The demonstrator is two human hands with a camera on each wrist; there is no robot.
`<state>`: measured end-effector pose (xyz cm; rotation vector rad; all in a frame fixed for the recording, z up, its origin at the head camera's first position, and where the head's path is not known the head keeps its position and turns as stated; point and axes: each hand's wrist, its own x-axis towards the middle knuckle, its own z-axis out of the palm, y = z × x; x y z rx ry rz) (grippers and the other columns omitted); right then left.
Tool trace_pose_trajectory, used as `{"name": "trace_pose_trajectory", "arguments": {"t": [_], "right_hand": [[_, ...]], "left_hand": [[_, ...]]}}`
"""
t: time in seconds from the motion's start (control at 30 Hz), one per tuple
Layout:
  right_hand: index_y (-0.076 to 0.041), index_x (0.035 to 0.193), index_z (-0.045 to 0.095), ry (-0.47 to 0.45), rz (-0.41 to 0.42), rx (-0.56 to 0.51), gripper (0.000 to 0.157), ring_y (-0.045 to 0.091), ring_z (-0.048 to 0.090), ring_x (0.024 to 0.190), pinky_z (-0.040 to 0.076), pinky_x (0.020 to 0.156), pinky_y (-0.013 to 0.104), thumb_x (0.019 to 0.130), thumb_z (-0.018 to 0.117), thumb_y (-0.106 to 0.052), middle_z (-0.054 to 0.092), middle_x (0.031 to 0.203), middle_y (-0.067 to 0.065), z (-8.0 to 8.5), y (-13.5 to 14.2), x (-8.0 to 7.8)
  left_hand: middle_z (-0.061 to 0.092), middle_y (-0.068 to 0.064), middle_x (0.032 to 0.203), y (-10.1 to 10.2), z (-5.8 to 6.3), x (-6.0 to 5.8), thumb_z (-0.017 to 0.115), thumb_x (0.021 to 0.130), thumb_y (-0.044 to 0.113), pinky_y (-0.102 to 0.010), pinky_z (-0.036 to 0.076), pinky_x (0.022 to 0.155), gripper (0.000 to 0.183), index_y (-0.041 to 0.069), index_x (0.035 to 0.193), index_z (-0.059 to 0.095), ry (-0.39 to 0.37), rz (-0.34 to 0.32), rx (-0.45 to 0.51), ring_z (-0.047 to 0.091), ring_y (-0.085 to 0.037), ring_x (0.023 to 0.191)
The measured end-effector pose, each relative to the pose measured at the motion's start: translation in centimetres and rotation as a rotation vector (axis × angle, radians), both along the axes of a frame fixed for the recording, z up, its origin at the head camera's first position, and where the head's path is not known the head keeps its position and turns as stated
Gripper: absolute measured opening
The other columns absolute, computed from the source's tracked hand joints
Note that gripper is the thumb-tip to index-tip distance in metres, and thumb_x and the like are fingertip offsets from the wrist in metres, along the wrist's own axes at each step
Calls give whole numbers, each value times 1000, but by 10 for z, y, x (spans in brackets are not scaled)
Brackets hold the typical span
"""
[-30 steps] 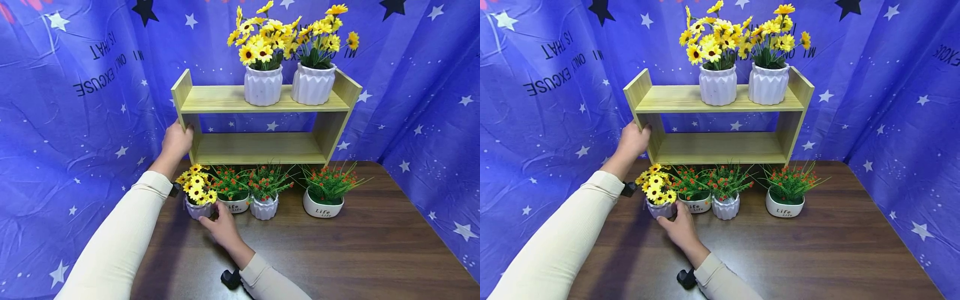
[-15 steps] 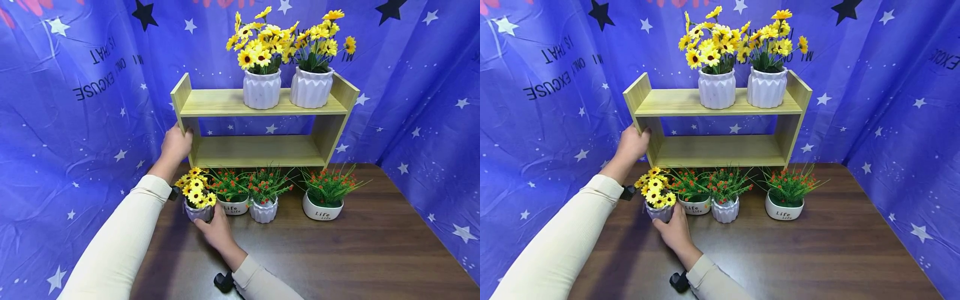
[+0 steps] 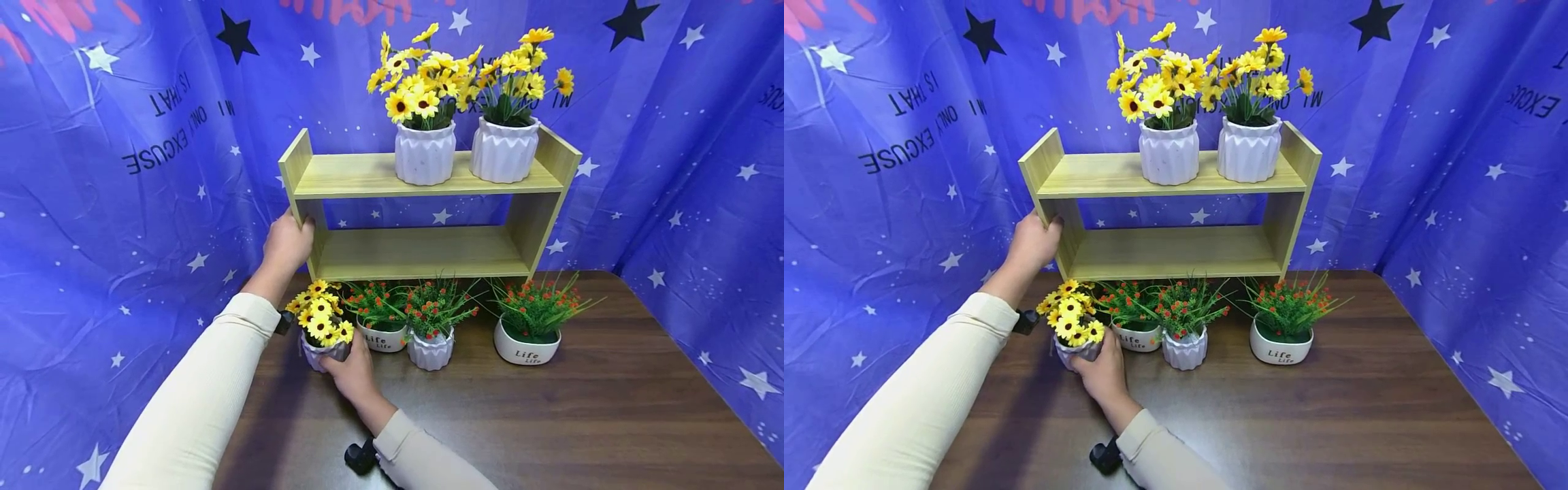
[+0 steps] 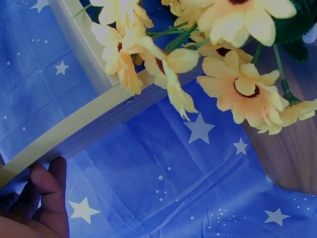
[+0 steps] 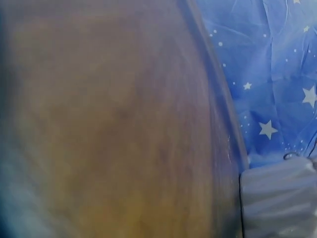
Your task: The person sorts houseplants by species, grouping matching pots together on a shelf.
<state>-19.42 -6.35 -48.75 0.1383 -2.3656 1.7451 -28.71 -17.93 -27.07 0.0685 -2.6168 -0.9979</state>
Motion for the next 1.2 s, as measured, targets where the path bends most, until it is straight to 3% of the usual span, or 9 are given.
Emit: {"name": "trace_pose_trajectory", "arguments": {"t": [0.2, 0.47, 0.6, 0.77, 1.2], "right_hand": [[-1, 139, 49, 0, 99, -81, 78, 28, 54, 122, 39, 105, 44, 71, 86, -12, 60, 131, 13, -7, 5, -9], [-2, 138, 48, 5, 182, -16, 79, 29, 54, 122, 38, 106, 45, 71, 86, -16, 57, 132, 13, -1, 15, -20], [-4, 136, 48, -37, 196, 55, 79, 28, 52, 121, 39, 105, 44, 69, 87, -19, 54, 131, 12, -1, 19, -16], [-4, 134, 48, -20, 211, 117, 79, 31, 50, 122, 38, 105, 46, 68, 89, -23, 50, 131, 15, -3, 24, -13], [-7, 129, 54, -2, 264, 126, 72, 24, 49, 113, 39, 100, 42, 69, 91, -21, 53, 120, 8, -5, 38, -7]], "left_hand": [[63, -25, 124, 2, -2, 3, 41, 104, 30, -60, 47, 85, 40, 6, 135, 51, -11, -1, -1, 62, -43, 107], [63, -26, 122, 3, 3, 1, 41, 103, 29, -59, 47, 85, 39, 4, 130, 53, 24, -7, 20, 62, -43, 106], [63, -26, 123, 2, 1, 2, 41, 104, 29, -59, 47, 86, 38, 5, 131, 53, -1, -5, 12, 62, -43, 108], [62, -27, 123, 1, -1, 3, 41, 103, 29, -59, 46, 85, 37, 4, 128, 53, 11, -5, 8, 62, -44, 106], [64, -26, 119, 1, -1, 1, 42, 103, 29, -60, 46, 84, 36, 5, 128, 54, 10, 3, -4, 62, -45, 106]]}}
